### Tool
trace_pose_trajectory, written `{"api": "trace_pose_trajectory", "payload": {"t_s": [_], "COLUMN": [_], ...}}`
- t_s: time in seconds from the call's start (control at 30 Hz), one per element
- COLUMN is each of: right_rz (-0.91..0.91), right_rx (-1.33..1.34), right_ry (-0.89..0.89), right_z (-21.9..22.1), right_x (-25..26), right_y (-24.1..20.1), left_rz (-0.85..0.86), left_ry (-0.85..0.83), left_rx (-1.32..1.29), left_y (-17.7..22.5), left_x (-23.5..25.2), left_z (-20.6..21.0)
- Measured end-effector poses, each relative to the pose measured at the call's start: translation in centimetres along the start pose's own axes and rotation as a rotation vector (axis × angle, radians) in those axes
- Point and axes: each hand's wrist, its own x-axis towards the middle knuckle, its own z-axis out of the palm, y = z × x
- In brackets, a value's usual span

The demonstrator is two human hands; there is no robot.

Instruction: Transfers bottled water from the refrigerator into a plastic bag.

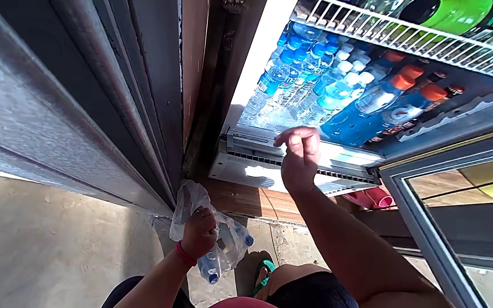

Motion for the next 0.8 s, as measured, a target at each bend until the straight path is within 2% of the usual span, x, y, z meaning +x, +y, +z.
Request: {"api": "trace_pose_trajectory", "payload": {"t_s": [0.07, 0.13, 0.17, 0.2, 0.27, 0.33, 0.37, 0.4, 0.53, 0.6, 0.63, 0.7, 0.8], "right_rz": [0.440, 0.919, 1.047, 1.077, 0.978, 0.830, 0.811, 0.824, 0.886, 0.849, 0.790, 0.701, 0.700], "right_rx": [0.200, 0.285, 0.261, 0.201, -0.033, -0.289, -0.369, -0.434, -0.598, -0.616, -0.540, -0.341, -0.222], "right_ry": [-0.147, -0.256, -0.364, -0.514, -0.859, -1.278, -1.462, -1.565, -1.625, -1.841, -1.903, -1.857, -1.790], "right_z": [1.3, 2.5, 2.9, 3.3, 4.8, 7.0, 7.9, 8.4, 8.2, 7.8, 7.6, 7.2, 7.8], "right_x": [-9.4, -16.0, -18.2, -19.7, -21.3, -21.0, -20.4, -20.3, -21.8, -20.8, -21.3, -24.0, -23.5], "right_y": [-0.3, -0.6, -0.3, 0.2, 1.4, 2.5, 2.7, 3.2, 6.2, 4.7, 4.7, 5.8, 4.9], "left_rz": [-0.034, -0.069, -0.079, -0.086, -0.077, -0.028, 0.000, 0.024, 0.069, 0.035, 0.018, 0.008, 0.000], "left_ry": [0.005, 0.023, 0.028, 0.026, 0.002, -0.028, -0.042, -0.054, -0.073, -0.066, -0.059, -0.046, -0.010], "left_rx": [-0.019, -0.039, -0.045, -0.050, -0.060, -0.071, -0.084, -0.100, -0.123, -0.125, -0.128, -0.115, -0.085], "left_y": [0.1, 0.3, 0.3, 0.4, 0.6, 0.9, 1.1, 1.3, 1.1, 1.1, 1.1, 0.9, 1.1], "left_x": [0.1, 0.2, 0.3, 0.3, 0.1, -0.1, -0.1, -0.2, -0.8, -1.0, -0.9, -1.0, -0.6], "left_z": [-0.1, 0.1, 0.1, 0.2, 0.4, 0.8, 1.0, 1.1, 1.3, 1.1, 0.9, 0.5, 0.6]}}
